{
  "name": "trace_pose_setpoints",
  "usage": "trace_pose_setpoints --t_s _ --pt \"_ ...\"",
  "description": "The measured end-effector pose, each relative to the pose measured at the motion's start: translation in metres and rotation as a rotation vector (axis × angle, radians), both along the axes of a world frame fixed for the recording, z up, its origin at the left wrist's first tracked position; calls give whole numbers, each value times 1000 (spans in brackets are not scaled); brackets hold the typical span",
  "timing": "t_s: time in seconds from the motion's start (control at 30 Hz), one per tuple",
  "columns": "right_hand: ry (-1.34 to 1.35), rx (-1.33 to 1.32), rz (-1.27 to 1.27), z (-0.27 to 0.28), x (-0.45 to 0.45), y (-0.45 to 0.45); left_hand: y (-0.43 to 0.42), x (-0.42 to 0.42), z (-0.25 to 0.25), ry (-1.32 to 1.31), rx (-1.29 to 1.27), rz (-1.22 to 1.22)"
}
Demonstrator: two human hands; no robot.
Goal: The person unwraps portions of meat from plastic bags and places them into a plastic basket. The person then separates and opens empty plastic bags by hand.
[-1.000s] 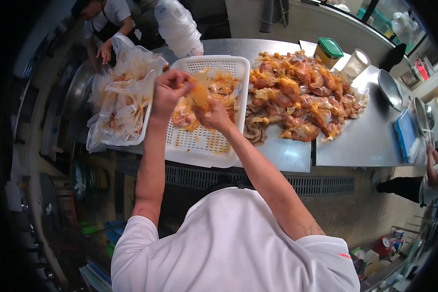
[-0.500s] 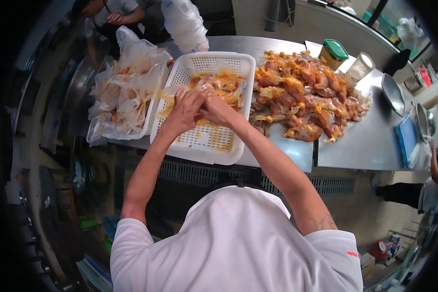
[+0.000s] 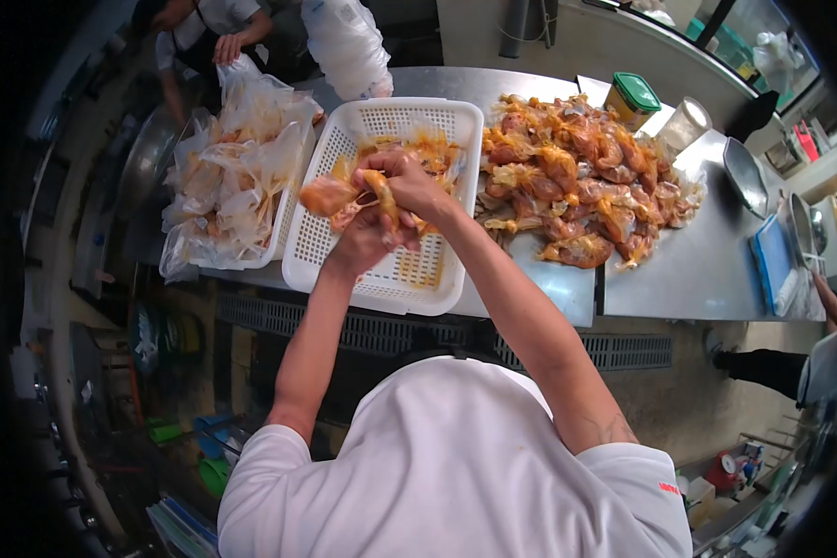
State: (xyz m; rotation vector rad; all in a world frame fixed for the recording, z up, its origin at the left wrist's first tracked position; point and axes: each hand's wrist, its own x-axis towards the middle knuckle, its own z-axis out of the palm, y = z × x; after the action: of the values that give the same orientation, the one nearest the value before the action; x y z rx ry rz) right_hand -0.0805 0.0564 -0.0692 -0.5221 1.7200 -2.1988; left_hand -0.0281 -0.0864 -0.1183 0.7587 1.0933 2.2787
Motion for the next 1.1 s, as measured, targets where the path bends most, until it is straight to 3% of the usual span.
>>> trace_pose_setpoints --t_s 0.03,0.1,0.13,0.27,0.33,0.37,0.47,0.5,0.53,0.57,0.63,0.83,0.9,0.97,1.03,1.1 --pt "1 2 2 2 2 -1 -5 -6 12 1 2 2" --pt "275 247 -310 6 6 -3 -27 -24 37 -366 -23 296" --pt "160 290 -352 7 6 -4 -31 -34 34 -365 -24 295" --pt "202 479 -482 7 14 -3 -26 -44 40 -45 -259 534" --pt "450 603 -626 -2 15 -3 -17 -39 48 145 -439 719" --pt "447 607 -630 -7 16 0 -13 -35 49 143 -438 713" --pt "254 600 -558 -2 21 3 2 -13 59 562 -823 868" --pt "42 448 -470 -6 17 7 9 -4 63 565 -822 866" --pt "-166 294 -378 -9 15 9 16 5 65 743 -969 974" --pt "-168 294 -380 -13 15 7 21 9 65 923 -1114 1079" --pt "-191 98 -442 -19 16 -1 24 2 44 898 -1113 1172" --pt "-66 73 -476 -15 24 -2 21 -10 38 820 -1021 1313" --pt "-71 99 -442 -6 28 6 22 -15 39 442 -748 1192" --pt "-70 121 -403 -2 28 13 20 -24 34 422 -648 1227" --pt "-159 87 -149 -8 26 24 10 -35 22 193 -409 1071" --pt "-195 20 -80 -17 22 29 8 -41 15 222 -482 1015"
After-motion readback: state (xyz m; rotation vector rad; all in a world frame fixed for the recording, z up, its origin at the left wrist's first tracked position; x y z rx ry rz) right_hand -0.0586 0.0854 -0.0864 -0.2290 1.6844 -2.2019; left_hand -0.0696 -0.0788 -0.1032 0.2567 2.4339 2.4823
